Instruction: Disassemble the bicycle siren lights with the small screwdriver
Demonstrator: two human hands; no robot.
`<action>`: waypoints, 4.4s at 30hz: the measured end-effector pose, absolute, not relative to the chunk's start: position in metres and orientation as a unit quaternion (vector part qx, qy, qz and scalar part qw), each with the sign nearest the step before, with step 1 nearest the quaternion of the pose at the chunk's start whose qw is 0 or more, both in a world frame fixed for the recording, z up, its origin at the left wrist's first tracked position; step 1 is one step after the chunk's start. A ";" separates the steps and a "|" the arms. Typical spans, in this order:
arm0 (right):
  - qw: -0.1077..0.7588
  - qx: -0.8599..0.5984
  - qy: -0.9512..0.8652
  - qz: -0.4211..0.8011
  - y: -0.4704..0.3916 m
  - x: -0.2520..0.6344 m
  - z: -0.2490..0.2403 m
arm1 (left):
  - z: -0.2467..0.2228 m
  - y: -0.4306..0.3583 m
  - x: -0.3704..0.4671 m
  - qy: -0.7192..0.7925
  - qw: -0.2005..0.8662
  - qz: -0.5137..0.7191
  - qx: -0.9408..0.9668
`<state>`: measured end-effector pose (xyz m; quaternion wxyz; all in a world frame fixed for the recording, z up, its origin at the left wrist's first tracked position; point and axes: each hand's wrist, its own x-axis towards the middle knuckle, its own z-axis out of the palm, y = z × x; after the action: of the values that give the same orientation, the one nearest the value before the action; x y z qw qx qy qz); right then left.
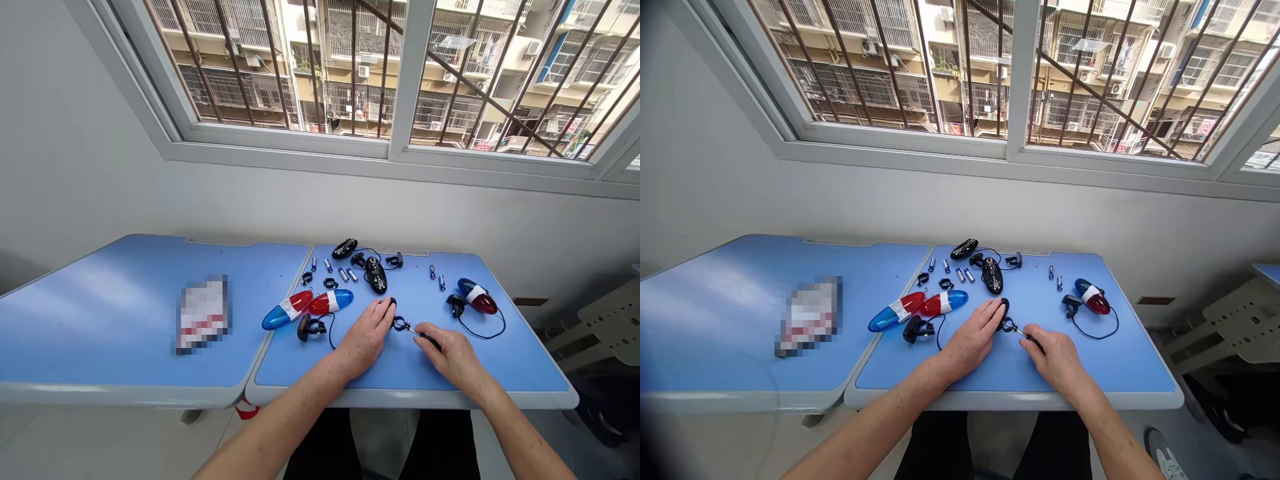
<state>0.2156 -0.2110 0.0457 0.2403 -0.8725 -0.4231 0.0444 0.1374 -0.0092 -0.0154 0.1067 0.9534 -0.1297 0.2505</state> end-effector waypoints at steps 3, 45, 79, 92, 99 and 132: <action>0.248 -0.877 -0.409 0.038 -0.211 0.215 0.045 | -0.015 -0.009 0.138 -0.132 0.098 0.251 0.954; 0.242 -0.849 -0.459 -0.097 -0.206 0.221 0.024 | -0.004 -0.007 0.131 -0.087 0.146 0.217 0.961; 0.222 -0.868 -0.434 -0.088 -0.217 0.225 0.008 | 0.004 -0.002 0.128 -0.021 0.181 0.238 0.954; 0.200 -0.881 -0.418 -0.094 -0.236 0.232 0.009 | 0.004 0.001 0.128 0.006 0.192 0.234 0.953; 0.168 -0.888 -0.408 -0.126 -0.238 0.233 0.010 | 0.006 0.002 0.127 0.001 0.176 0.235 0.956; 0.264 -0.836 -0.464 -0.123 -0.198 0.248 -0.002 | 0.032 0.003 0.126 -0.024 0.085 0.196 0.977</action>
<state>0.2479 -0.1981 -0.0016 0.2640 -0.8363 -0.4645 -0.1233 0.1263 0.0032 0.0320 0.0845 0.9767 -0.0239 0.1956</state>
